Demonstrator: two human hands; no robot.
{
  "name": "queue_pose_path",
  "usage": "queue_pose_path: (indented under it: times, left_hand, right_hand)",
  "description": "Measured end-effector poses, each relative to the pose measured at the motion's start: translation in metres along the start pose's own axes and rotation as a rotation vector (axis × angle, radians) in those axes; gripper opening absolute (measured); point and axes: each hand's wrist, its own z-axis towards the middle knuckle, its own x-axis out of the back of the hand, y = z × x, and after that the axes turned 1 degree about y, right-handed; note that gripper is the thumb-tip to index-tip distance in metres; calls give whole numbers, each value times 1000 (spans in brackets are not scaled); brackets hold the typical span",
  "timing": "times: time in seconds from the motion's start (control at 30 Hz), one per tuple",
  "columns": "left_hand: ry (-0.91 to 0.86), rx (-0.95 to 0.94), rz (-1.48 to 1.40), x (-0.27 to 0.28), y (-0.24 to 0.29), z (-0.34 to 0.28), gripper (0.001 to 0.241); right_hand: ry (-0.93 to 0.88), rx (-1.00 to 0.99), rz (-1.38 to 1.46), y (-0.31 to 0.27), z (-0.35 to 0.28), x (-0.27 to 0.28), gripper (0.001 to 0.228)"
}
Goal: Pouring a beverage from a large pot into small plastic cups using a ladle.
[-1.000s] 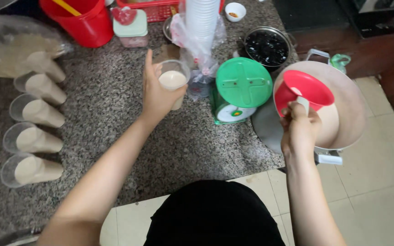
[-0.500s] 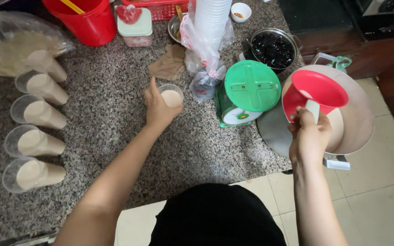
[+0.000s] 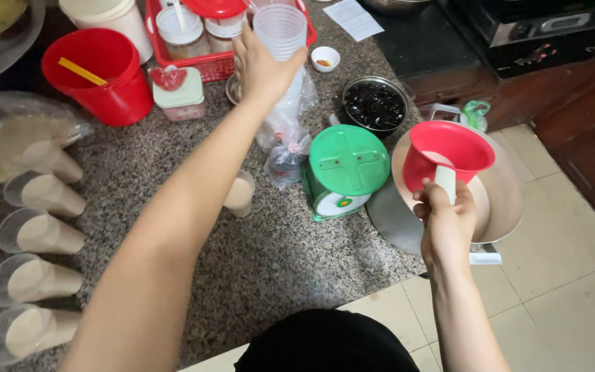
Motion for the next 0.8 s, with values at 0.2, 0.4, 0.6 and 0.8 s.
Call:
queue_pose_path:
  times: [0.2, 0.4, 0.6, 0.8]
  left_hand:
    - [-89, 209, 87, -7, 17, 25, 126]
    - [70, 63, -55, -16, 5, 29, 112]
    - [367, -357, -250, 23, 74, 17, 82]
    - [117, -653, -440, 60, 127, -82, 96]
  right_hand:
    - [-6, 8, 12, -6, -1, 12, 27]
    - [-36, -6, -6, -6, 0, 20, 24]
    - [-29, -18, -33, -6, 3, 33, 23]
    - [-14, 10, -63, 1, 3, 54, 31]
